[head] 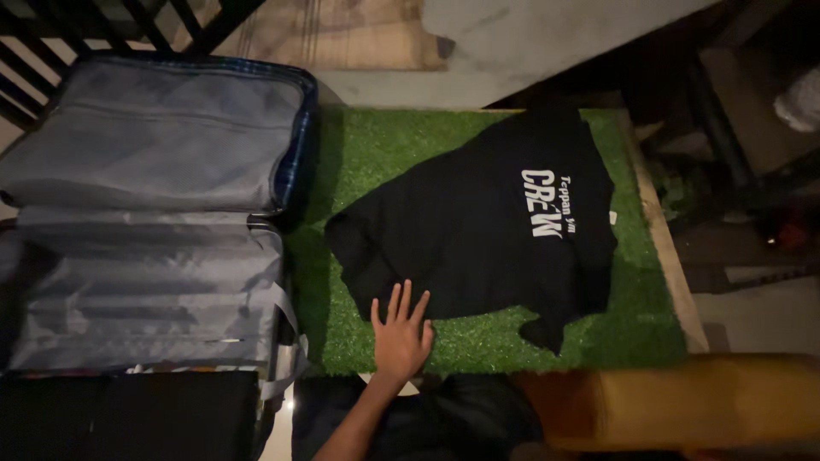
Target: The person folds two black t-shirts by hand on a green surface and places them into an open suitcase.
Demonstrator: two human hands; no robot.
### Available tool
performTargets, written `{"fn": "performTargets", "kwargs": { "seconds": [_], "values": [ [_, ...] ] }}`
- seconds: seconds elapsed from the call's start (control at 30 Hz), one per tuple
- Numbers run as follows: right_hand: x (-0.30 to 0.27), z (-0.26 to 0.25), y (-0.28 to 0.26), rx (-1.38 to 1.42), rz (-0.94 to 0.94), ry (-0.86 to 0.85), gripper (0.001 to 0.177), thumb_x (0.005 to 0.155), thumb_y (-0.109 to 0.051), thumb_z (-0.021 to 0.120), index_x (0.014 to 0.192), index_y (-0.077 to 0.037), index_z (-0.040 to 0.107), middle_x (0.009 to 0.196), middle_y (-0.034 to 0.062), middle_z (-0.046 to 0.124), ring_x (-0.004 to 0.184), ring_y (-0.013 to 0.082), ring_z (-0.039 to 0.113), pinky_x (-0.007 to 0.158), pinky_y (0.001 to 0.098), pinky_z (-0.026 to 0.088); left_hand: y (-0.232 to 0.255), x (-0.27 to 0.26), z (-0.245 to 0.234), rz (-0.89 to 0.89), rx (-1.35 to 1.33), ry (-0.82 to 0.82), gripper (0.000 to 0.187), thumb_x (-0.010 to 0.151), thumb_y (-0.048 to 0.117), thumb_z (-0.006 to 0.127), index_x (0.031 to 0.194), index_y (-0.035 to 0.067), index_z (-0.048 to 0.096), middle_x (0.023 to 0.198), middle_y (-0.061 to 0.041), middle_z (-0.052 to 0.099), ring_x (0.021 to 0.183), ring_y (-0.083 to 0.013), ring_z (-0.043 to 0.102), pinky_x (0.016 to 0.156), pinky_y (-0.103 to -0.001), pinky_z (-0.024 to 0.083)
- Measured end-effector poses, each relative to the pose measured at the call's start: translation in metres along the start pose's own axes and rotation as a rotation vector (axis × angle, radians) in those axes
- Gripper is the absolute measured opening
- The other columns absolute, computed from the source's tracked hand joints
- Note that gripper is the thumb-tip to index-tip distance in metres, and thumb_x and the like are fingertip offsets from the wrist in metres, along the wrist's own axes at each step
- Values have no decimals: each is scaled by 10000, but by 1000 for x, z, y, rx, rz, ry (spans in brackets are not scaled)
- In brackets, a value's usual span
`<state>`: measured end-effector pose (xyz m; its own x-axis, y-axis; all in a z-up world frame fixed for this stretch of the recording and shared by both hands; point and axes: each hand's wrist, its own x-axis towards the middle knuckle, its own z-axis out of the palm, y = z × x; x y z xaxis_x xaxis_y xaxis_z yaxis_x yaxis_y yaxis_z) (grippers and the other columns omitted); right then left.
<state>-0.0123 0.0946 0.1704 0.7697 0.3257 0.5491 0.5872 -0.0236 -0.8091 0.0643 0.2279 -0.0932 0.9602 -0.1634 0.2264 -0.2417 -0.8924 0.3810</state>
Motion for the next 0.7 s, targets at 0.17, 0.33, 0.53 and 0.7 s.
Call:
{"fn": "performTargets", "kwargs": {
  "seconds": [0.17,0.33,0.53,0.7],
  "values": [
    [-2,1,24,-161,63,28,404,1028,-235,591,1404,-90,610,1388,133,664,1317,258,638,1149,451,510,0,1,-2,12,-5,37,550,920,306,603,1452,173,562,1618,-147,359,1516,-320,279,1182,-663,156],
    [2,15,42,-260,140,-1,451,1001,-201,603,1439,-97,581,1443,132,630,1375,261,600,1180,461,478,-2,2,1,36,-7,93,540,927,303,601,1452,177,571,1617,-146,369,1512,-315,291,1172,-665,159],
    [-2,17,63,-242,102,-62,521,968,-160,618,1481,-106,547,1509,132,589,1445,263,554,1217,472,440,-5,2,0,12,-34,73,537,921,305,601,1442,178,572,1625,-140,361,1519,-312,285,1187,-655,168],
    [-3,25,59,-194,0,-109,586,941,-126,630,1516,-114,519,1564,132,555,1503,266,516,1247,481,408,1,2,-9,16,-51,64,558,897,286,615,1442,178,562,1612,-144,374,1502,-308,303,1172,-636,176]
  ]
}}
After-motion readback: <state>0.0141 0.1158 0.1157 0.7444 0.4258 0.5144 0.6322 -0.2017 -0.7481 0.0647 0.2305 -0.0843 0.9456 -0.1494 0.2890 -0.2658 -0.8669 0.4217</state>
